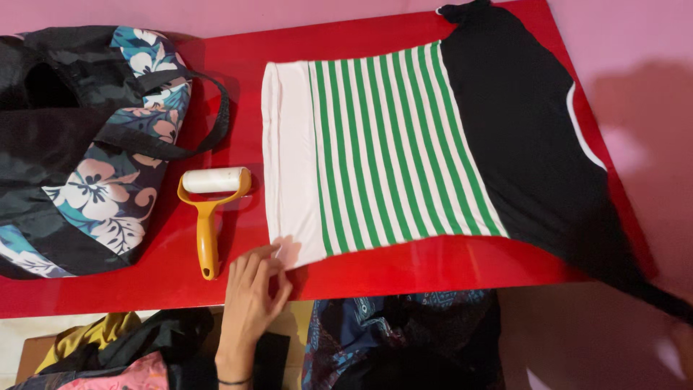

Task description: The person uses a lint roller to remove lint from a striped t-shirt laid flat on a red table. They roll the sticky roller repeatedly over the shirt's surface, then fold the shirt in half.

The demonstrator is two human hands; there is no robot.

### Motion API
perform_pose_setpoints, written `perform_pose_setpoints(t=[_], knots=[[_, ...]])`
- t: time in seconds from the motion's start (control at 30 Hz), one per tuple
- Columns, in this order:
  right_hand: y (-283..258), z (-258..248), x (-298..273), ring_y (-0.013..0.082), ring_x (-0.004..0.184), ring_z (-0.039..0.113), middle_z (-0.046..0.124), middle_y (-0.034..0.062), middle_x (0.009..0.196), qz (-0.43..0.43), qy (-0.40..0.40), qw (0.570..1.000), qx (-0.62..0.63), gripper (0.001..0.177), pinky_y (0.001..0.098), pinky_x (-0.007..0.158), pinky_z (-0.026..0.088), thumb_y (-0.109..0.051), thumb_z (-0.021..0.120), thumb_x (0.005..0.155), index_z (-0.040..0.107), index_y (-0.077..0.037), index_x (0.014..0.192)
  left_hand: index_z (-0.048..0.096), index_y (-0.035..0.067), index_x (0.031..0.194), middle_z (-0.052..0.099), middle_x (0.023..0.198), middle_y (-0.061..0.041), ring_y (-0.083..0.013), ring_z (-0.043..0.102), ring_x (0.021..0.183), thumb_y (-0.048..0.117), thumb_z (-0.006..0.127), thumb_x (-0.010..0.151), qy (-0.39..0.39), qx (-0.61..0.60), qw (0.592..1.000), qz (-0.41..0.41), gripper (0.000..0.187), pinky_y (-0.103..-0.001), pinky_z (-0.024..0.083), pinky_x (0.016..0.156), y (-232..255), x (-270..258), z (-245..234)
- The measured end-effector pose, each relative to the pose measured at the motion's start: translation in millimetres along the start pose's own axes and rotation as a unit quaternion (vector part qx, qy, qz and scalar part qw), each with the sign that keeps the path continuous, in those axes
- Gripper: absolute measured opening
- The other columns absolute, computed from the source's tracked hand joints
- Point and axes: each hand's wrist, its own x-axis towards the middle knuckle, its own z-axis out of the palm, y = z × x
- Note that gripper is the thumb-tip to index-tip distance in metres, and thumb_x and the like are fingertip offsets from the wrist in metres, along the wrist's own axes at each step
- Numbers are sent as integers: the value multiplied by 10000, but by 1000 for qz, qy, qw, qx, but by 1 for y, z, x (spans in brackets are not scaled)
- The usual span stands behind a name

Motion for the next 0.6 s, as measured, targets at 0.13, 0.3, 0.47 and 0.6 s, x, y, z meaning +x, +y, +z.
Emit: perform_pose_setpoints(t=[0.13, 0.3, 0.47, 0.6], knots=[[-6, -11, 31, 231, 904, 702, 727, 136, 1102, -9, 29, 999, 32, 404, 373, 837, 566, -119, 669, 962, 668, -163, 1363, 514, 19, 933, 670, 1197, -139, -330, 585, 993, 19, 670, 779, 39, -70, 997, 3, 219, -421, 477, 882, -1, -3, -4], [-21, -25, 86, 229, 902, 691, 725, 147, 1095, -46, 82, 991, 96, 333, 373, 829, 558, -109, 663, 1007, 672, -126, 1339, 556, -4, 987, 682, 1068, -149, -352, 584, 903, 40, 652, 836, 1, -72, 997, -35, 183, -447, 480, 824, -10, 14, -3], [-30, -37, 145, 228, 900, 681, 723, 158, 1089, -88, 129, 973, 171, 264, 373, 822, 549, -99, 657, 1052, 677, -89, 1315, 556, -4, 986, 678, 915, -203, -405, 653, 892, 120, 657, 892, -42, -108, 992, -53, 185, -475, 520, 772, -25, 64, 0], [-29, -38, 175, 226, 899, 672, 721, 166, 1084, -114, 156, 956, 222, 212, 373, 817, 542, -90, 653, 1088, 680, -60, 1296, 584, 14, 983, 681, 853, -219, -419, 670, 847, 138, 664, 880, -105, -81, 986, -98, 181, -490, 524, 715, -29, 85, -3]])
